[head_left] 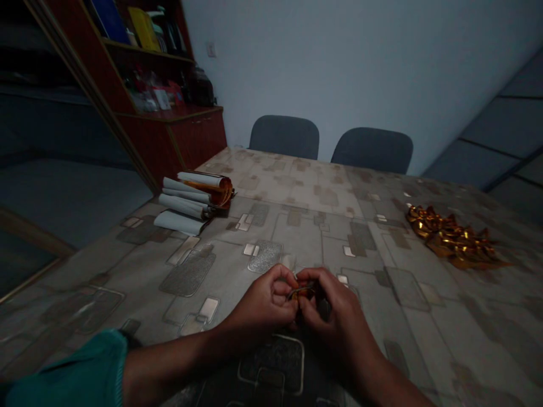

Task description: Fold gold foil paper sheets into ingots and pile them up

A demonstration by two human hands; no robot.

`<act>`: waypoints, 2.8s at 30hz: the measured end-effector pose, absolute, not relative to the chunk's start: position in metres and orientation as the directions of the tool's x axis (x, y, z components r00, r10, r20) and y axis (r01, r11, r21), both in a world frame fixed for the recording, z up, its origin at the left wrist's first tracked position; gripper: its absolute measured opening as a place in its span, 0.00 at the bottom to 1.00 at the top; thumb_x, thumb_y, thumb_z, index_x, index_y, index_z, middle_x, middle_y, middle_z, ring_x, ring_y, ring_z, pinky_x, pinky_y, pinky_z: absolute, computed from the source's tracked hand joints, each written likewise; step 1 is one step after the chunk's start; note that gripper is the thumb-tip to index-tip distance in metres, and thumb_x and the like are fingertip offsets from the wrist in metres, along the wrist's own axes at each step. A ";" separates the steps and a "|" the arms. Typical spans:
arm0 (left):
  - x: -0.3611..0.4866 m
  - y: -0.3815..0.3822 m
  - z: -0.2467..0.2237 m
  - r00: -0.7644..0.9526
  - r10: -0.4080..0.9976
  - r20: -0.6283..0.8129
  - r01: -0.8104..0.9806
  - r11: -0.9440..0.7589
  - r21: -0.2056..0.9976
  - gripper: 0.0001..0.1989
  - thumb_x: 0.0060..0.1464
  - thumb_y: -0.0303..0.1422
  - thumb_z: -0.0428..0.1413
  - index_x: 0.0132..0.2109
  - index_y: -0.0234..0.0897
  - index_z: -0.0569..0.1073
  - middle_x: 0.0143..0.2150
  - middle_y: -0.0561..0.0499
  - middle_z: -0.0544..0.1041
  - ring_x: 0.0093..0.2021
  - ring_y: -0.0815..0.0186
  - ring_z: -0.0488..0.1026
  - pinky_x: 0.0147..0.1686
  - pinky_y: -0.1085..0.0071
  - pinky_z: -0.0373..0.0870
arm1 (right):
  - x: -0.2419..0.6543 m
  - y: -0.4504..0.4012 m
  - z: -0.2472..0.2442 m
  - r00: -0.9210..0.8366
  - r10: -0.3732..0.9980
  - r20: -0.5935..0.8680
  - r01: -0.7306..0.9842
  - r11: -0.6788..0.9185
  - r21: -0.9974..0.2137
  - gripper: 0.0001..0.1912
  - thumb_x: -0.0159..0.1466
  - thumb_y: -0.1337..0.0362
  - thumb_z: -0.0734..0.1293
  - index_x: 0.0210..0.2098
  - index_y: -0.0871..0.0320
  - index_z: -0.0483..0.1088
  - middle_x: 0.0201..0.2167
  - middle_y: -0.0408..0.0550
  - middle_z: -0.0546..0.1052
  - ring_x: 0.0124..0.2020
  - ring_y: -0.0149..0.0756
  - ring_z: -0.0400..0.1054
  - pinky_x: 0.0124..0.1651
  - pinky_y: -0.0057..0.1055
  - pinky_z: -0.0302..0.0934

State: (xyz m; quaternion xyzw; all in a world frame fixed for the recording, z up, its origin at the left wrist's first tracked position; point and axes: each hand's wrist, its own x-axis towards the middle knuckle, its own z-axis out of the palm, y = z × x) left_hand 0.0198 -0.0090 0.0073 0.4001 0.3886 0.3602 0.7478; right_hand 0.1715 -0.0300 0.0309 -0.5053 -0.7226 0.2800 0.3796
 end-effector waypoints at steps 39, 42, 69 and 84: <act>-0.009 -0.008 0.027 0.797 0.418 -0.437 -0.127 0.822 0.555 0.15 0.56 0.40 0.63 0.47 0.37 0.76 0.30 0.56 0.67 0.20 0.77 0.52 0.20 0.77 0.42 | 0.185 -0.035 0.045 -0.245 0.966 0.083 0.252 0.146 -0.957 0.08 0.63 0.61 0.64 0.41 0.53 0.72 0.31 0.45 0.72 0.31 0.37 0.66 0.32 0.33 0.61; -0.006 -0.010 0.024 0.818 0.439 -0.372 -0.181 0.810 0.558 0.15 0.57 0.40 0.63 0.46 0.37 0.75 0.29 0.55 0.67 0.21 0.77 0.56 0.20 0.79 0.46 | 0.184 -0.035 0.042 -0.248 0.965 0.089 0.205 0.142 -0.968 0.09 0.62 0.61 0.65 0.42 0.52 0.72 0.33 0.45 0.72 0.31 0.36 0.66 0.32 0.33 0.60; -0.007 -0.007 0.001 0.795 0.496 -0.351 -0.290 0.817 0.499 0.19 0.60 0.43 0.60 0.52 0.36 0.74 0.35 0.51 0.74 0.24 0.76 0.67 0.23 0.81 0.59 | 0.196 -0.028 0.036 -0.369 0.929 0.018 0.057 0.043 -0.997 0.18 0.62 0.62 0.68 0.52 0.48 0.70 0.41 0.48 0.75 0.41 0.40 0.70 0.42 0.37 0.66; -0.005 0.001 0.010 0.706 0.669 -0.235 -0.393 0.645 0.656 0.12 0.57 0.33 0.64 0.46 0.31 0.77 0.40 0.45 0.79 0.24 0.77 0.73 0.24 0.83 0.68 | 0.188 -0.025 0.024 -0.147 0.986 0.076 0.108 0.092 -0.990 0.10 0.63 0.61 0.68 0.44 0.54 0.70 0.34 0.46 0.76 0.33 0.36 0.70 0.34 0.33 0.62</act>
